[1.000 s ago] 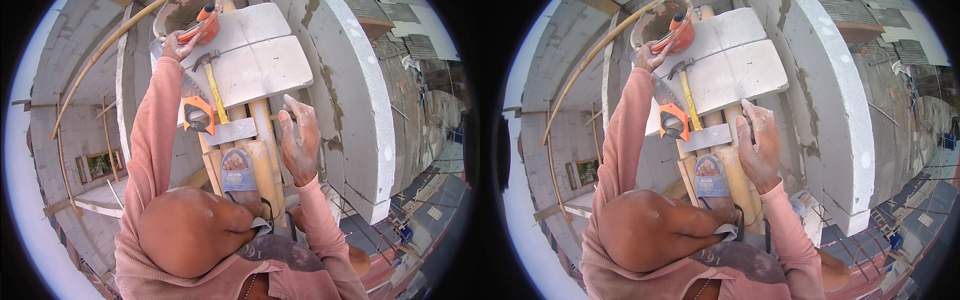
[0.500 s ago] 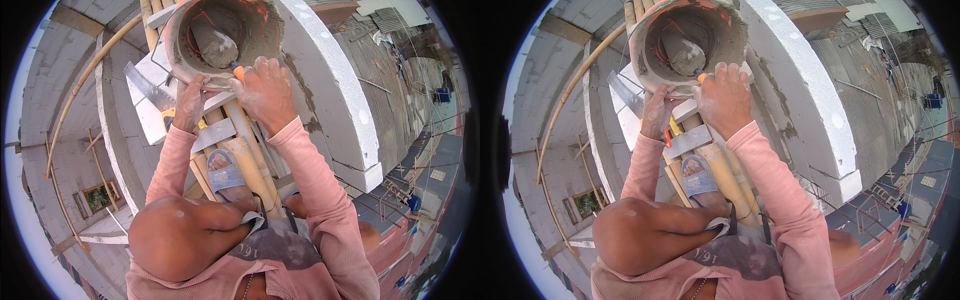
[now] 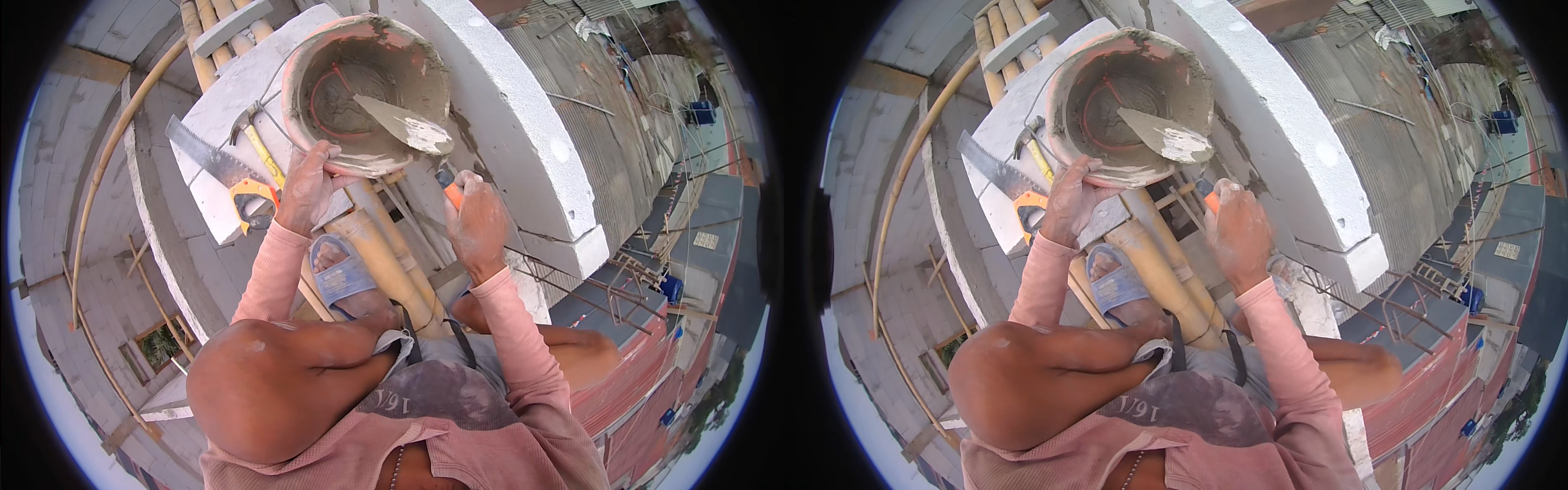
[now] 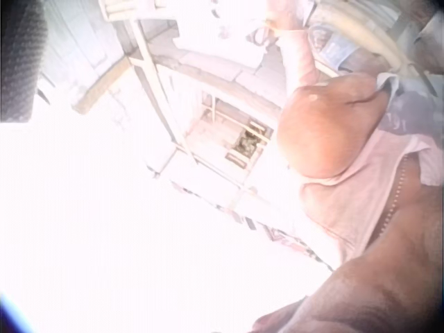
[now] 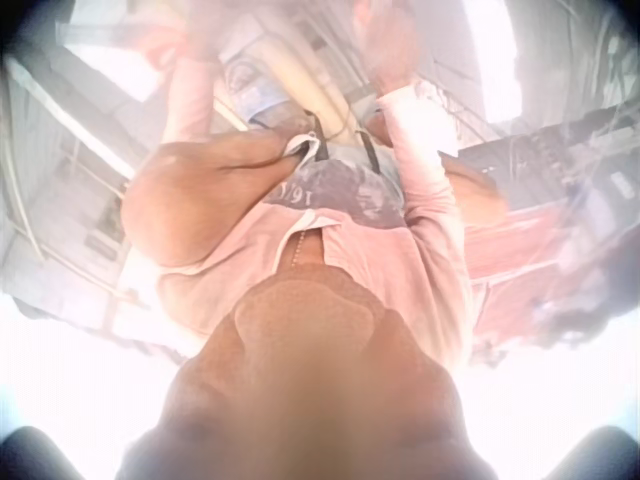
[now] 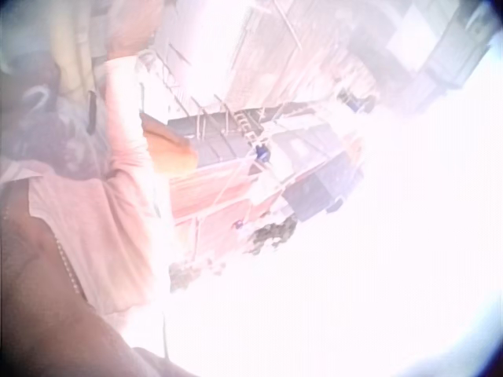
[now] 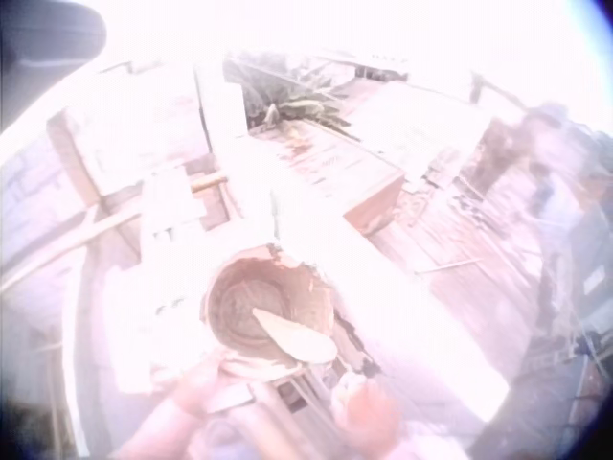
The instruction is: The person applies mortar onto a brick using a trowel and places the brick onto a wall structure under construction, then continues to apply mortar to the joints of the wall.
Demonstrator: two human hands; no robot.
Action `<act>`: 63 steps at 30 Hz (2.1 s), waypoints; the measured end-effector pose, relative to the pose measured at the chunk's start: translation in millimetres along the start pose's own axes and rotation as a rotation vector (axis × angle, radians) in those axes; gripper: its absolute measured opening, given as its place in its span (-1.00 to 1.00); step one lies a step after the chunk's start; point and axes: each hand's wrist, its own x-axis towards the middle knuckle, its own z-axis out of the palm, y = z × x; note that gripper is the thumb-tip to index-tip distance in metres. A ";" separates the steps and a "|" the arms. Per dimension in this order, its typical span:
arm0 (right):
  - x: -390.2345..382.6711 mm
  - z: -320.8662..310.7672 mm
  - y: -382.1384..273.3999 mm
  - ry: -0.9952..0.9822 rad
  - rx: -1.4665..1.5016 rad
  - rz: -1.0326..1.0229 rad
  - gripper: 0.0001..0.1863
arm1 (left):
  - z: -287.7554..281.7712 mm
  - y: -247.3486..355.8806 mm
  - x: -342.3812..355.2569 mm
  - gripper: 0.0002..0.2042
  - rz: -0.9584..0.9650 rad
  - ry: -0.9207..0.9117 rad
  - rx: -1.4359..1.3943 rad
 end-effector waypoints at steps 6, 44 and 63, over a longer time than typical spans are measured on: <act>-53.8 16.7 13.1 -0.180 -0.070 0.110 -0.57 | -8.6 7.4 4.2 -0.83 -0.059 0.003 -0.131; -51.0 -17.0 4.1 -0.397 0.711 0.366 -0.41 | 19.5 10.2 -43.9 -0.64 0.109 -0.012 0.469; -170.4 -157.4 -41.0 0.314 2.260 0.968 -0.52 | 19.3 5.6 -58.2 -0.58 0.079 -0.011 0.394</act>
